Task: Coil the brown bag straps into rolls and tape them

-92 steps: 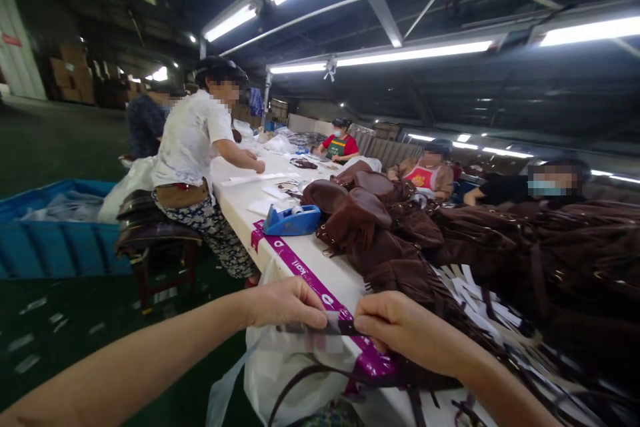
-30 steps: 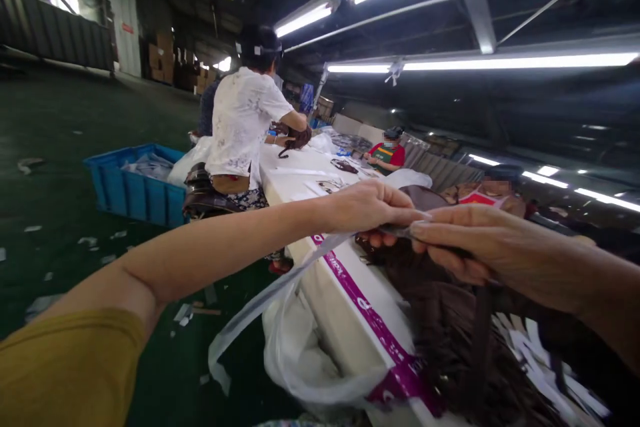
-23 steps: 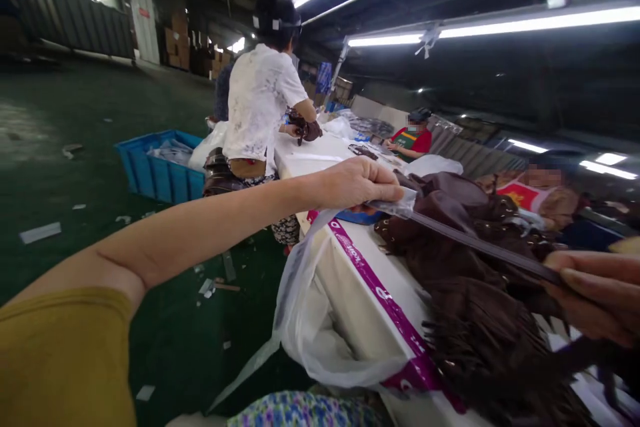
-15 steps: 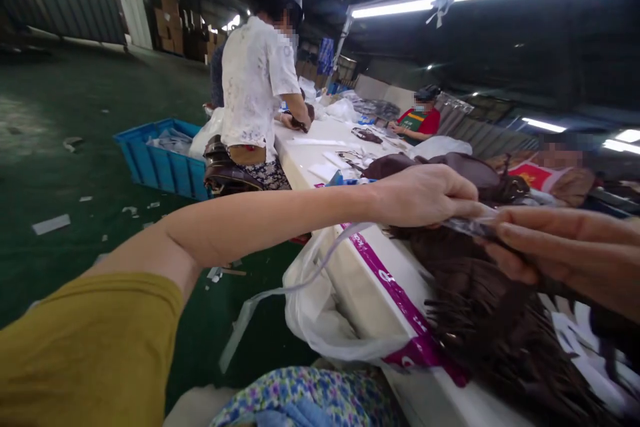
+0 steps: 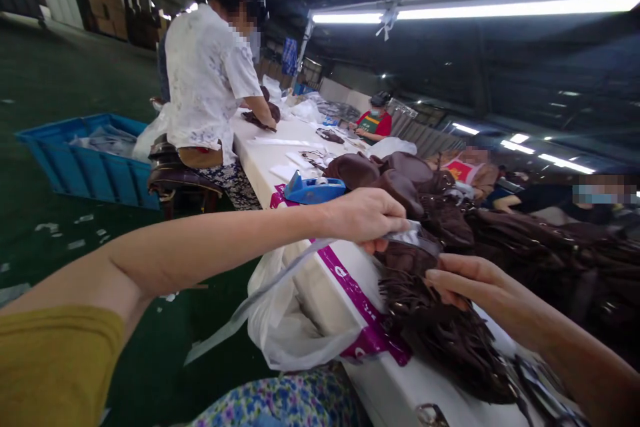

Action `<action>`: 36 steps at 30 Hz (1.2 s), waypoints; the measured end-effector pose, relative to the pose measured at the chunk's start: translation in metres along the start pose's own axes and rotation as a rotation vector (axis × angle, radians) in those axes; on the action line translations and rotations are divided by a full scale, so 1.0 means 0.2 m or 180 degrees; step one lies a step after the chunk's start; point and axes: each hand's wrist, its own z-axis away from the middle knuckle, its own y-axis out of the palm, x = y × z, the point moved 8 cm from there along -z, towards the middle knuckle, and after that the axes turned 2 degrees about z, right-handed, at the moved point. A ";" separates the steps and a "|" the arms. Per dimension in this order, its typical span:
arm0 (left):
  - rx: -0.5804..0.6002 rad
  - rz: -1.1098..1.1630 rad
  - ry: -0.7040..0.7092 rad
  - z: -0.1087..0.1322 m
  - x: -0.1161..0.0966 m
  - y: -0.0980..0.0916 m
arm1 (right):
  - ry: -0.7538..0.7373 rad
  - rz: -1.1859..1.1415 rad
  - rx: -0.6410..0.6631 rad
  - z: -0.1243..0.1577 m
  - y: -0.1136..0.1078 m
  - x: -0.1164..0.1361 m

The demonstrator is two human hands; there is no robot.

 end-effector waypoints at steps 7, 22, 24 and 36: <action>-0.0012 -0.0717 0.0000 0.06 0.07 -0.10 | 0.0212 -0.0696 -0.0379 0.11 -0.09 -0.17; 0.0103 -0.0654 -0.0059 -0.01 0.15 0.11 | -0.0138 -0.0632 0.0878 0.10 0.21 -0.23; 0.0049 -0.0783 -0.0106 0.00 0.19 0.14 | -0.0112 -0.0612 0.0717 0.08 0.22 -0.29; 0.0303 -0.1498 0.0103 -0.04 0.26 0.36 | -0.0479 -0.0235 0.0846 0.05 0.38 -0.31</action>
